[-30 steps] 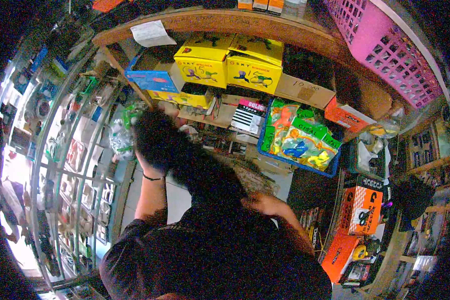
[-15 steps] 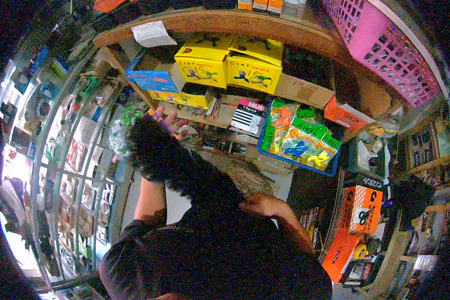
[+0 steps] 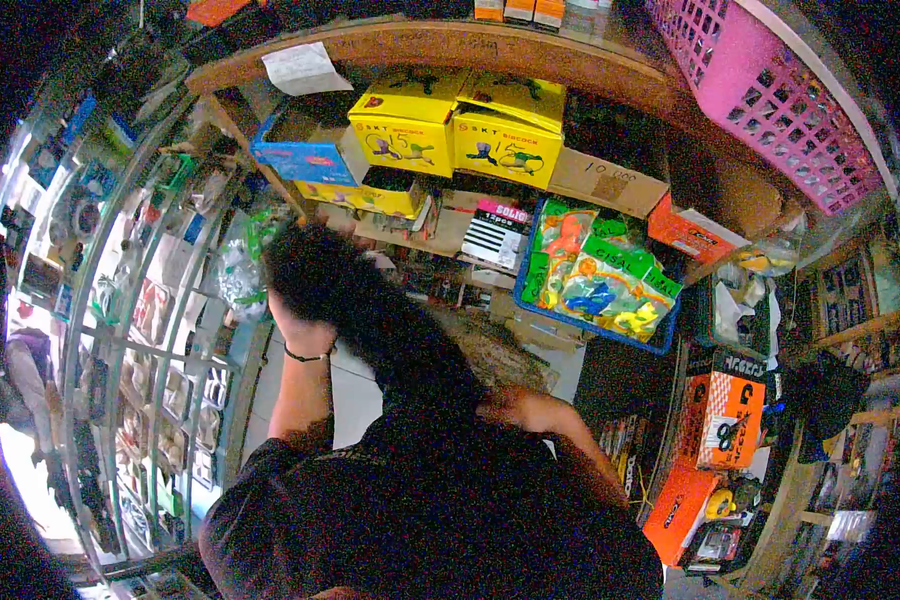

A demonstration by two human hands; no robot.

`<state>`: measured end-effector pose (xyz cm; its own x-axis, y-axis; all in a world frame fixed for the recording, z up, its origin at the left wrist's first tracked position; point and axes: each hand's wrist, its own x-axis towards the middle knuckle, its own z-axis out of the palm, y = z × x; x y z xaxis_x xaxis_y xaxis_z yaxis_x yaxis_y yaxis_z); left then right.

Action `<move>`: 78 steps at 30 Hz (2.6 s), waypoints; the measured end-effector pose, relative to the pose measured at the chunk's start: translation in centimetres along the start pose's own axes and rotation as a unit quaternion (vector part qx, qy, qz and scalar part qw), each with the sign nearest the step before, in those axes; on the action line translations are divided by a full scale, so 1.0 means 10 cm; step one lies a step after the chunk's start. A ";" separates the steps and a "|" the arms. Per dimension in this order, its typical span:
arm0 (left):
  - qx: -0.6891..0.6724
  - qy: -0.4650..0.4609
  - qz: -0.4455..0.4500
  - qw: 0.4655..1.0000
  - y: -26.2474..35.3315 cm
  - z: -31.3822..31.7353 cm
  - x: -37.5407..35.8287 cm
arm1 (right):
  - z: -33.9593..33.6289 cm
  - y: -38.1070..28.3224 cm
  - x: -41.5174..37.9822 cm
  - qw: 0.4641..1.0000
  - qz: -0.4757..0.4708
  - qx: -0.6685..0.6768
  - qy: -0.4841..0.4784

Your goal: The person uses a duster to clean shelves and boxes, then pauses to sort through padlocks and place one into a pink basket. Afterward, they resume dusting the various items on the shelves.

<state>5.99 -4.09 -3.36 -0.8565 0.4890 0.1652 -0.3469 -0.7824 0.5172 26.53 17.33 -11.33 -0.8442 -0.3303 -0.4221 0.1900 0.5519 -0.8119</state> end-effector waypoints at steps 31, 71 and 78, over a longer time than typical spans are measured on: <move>-0.049 0.067 0.004 0.997 0.04 0.16 -0.09 | 0.03 -0.04 0.00 0.996 0.019 0.075 0.036; 0.022 0.061 0.012 0.998 -0.10 0.02 -0.01 | 0.00 -0.04 -0.01 0.991 0.079 0.083 0.063; -0.025 0.046 -0.011 0.999 -0.15 -0.27 0.02 | -0.03 0.18 -0.09 0.998 0.016 0.060 0.021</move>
<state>5.28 -3.89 -6.34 -0.8792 0.4703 0.0763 -0.3821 -0.7917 0.4766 27.46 18.88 -12.29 -0.8564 -0.2797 -0.4340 0.2741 0.4660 -0.8413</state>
